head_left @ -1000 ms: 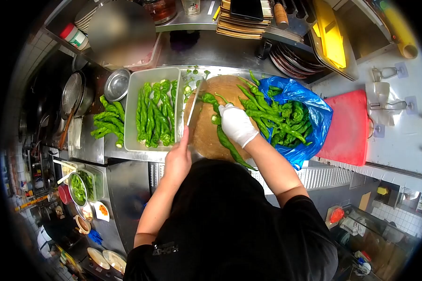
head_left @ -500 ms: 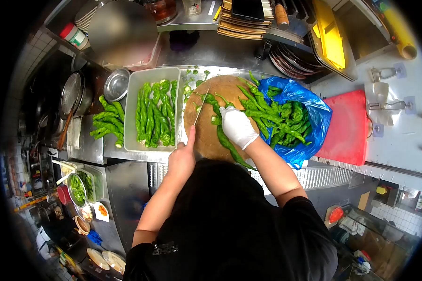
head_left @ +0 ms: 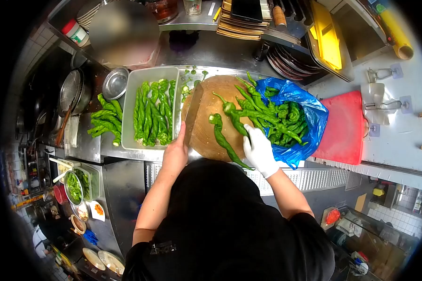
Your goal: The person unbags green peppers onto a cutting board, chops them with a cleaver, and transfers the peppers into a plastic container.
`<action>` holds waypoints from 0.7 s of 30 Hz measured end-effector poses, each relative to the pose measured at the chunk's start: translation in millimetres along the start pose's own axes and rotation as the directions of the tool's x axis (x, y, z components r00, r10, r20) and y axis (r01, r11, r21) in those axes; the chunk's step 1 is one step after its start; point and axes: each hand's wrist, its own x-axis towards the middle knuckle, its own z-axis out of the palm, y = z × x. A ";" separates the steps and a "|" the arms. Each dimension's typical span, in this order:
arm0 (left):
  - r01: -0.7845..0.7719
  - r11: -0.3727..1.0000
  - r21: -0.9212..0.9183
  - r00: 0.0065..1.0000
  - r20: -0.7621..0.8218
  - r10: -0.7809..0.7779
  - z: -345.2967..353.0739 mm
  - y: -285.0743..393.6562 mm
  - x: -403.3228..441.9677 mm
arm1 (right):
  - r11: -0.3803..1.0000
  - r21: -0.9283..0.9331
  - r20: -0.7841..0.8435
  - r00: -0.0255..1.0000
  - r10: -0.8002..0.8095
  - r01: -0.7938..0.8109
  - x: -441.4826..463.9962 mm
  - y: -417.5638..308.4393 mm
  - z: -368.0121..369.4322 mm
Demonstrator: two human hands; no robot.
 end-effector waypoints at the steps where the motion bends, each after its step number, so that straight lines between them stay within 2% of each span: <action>1: 0.008 1.000 -0.001 1.000 0.005 -0.008 -0.7 0.9 0.0 | 1.000 -0.028 0.045 0.999 0.016 -0.014 -12.4 6.2 2.8; 4: 0.034 0.999 -0.022 0.999 0.032 -0.033 -2.8 2.7 0.2 | 0.999 -0.027 0.194 0.980 -0.036 0.042 -28.4 9.3 17.3; 5: 0.047 0.999 -0.018 0.998 0.047 -0.047 -4.5 3.9 0.2 | 0.998 -0.064 0.263 0.965 -0.005 0.023 -29.0 4.9 22.1; 10: 0.093 0.996 -0.015 0.992 0.083 -0.091 -11.9 7.6 3.2 | 0.978 -0.069 0.387 0.909 -0.157 0.199 -11.4 10.3 65.4; 13: 0.066 0.998 -0.019 0.996 0.067 -0.065 -11.0 4.8 -0.3 | 0.972 -0.066 0.386 0.904 -0.185 0.226 0.9 4.6 70.2; 15: 0.042 0.999 -0.017 0.998 0.047 -0.041 -9.6 0.4 0.2 | 0.965 -0.037 0.191 0.950 -0.249 0.260 24.8 5.7 51.5; 17: 0.027 1.000 -0.002 0.999 0.036 -0.027 -8.7 -1.9 -0.3 | 0.963 -0.254 0.090 0.994 -0.066 0.087 47.9 20.3 29.8; 19: 0.024 1.000 -0.002 0.999 0.029 -0.024 -8.4 -1.9 -1.7 | 0.815 -0.579 -0.007 0.999 -0.043 0.031 54.3 48.4 20.3; 21: 0.010 1.000 -0.026 1.000 0.016 -0.010 -4.1 -4.2 -1.9 | 0.810 -0.586 0.031 0.999 -0.012 0.028 56.0 71.9 17.7</action>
